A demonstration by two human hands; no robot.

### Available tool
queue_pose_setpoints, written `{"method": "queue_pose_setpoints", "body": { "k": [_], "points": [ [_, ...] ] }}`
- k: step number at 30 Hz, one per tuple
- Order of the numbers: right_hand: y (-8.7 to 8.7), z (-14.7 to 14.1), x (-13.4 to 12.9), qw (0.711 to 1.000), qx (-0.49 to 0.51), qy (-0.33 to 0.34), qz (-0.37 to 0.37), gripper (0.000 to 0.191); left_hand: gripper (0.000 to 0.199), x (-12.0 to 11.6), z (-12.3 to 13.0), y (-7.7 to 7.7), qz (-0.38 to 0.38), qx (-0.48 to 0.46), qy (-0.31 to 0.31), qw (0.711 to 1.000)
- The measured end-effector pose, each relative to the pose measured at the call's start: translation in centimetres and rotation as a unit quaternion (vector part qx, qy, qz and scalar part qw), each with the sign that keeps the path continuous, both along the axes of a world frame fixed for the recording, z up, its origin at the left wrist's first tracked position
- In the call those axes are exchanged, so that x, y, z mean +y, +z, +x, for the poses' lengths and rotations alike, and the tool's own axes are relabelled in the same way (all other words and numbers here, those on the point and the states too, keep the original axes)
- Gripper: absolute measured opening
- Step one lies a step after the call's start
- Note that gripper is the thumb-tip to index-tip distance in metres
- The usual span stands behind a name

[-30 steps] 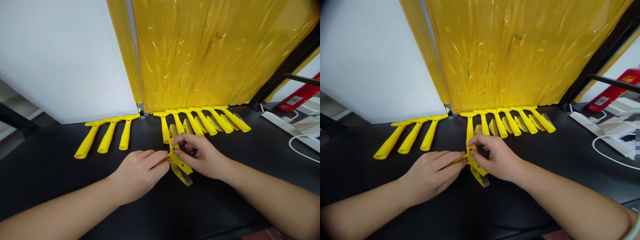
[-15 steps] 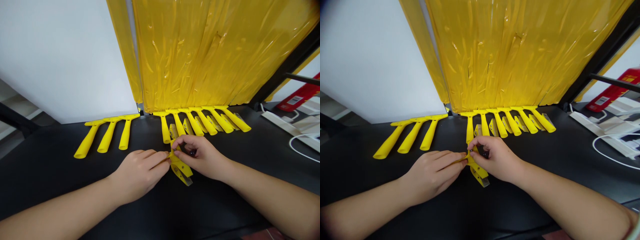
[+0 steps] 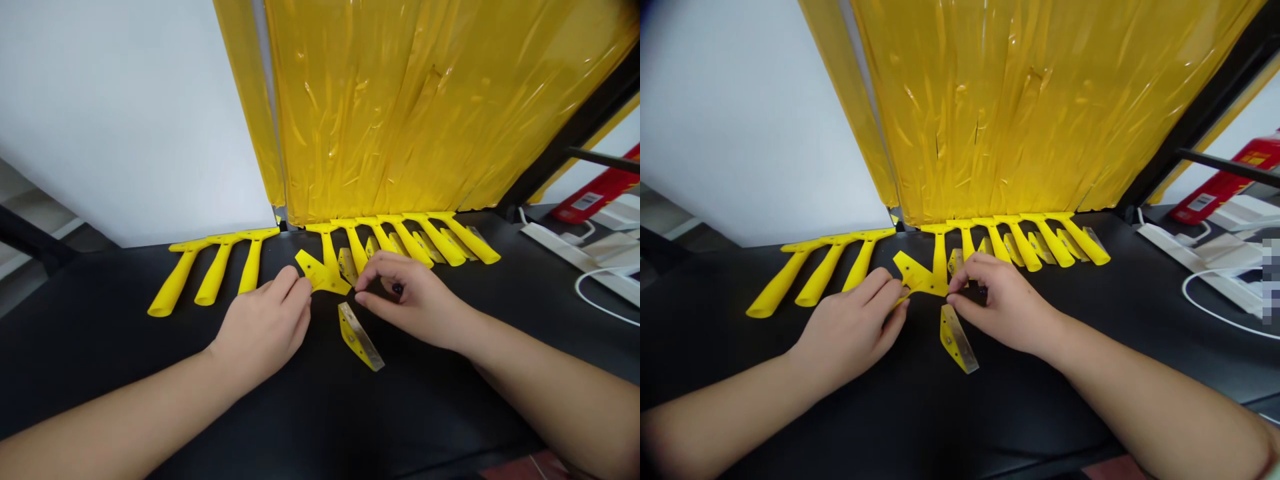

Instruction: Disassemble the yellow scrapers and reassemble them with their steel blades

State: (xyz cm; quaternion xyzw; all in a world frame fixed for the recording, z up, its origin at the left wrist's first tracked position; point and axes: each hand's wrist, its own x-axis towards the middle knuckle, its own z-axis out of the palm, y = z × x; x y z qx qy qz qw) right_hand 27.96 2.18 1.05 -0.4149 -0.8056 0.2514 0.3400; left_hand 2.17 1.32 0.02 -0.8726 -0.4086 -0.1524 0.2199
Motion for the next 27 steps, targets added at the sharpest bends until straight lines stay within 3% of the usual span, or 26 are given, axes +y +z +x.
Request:
{"method": "queue_pose_setpoints", "body": {
  "k": [5,9,12,14,17,21,24,27],
  "points": [
    [-0.5,-0.8,-0.9,0.991,-0.092,0.075,-0.057,0.009,0.013,0.1,0.0,-0.2,-0.016,0.012,0.016,1.0],
    [-1.5,-1.4,-1.1,0.985,-0.141,0.075,-0.058,0.006,0.013,0.3,-0.2,-0.3,-0.056,-0.007,0.017,0.998],
    [-1.4,-1.4,-1.0,0.99,-0.117,0.061,-0.044,0.009,0.009,0.6,-0.6,-0.3,-0.098,-0.079,-0.01,0.992],
    [-1.0,-1.3,-1.0,0.995,-0.082,0.051,-0.031,0.008,0.006,0.9,-0.7,-0.2,-0.118,-0.181,-0.048,0.975],
    [-0.6,-1.4,-1.3,0.997,-0.04,0.055,-0.027,0.002,0.006,1.2,-0.5,0.1,-0.155,-0.343,-0.087,0.922],
    [-0.8,-2.0,-2.1,0.995,0.022,0.069,-0.067,0.033,0.02,1.0,0.9,0.4,-0.253,-0.52,-0.068,0.813],
    [-0.9,-2.7,-2.6,0.994,0.048,0.049,-0.09,0.05,0.028,0.5,2.3,0.7,-0.323,-0.603,-0.064,0.726],
    [-1.0,-3.1,-2.6,0.993,0.071,0.024,-0.087,0.05,0.032,0.4,3.9,1.0,-0.331,-0.637,-0.075,0.692]
  ]
}}
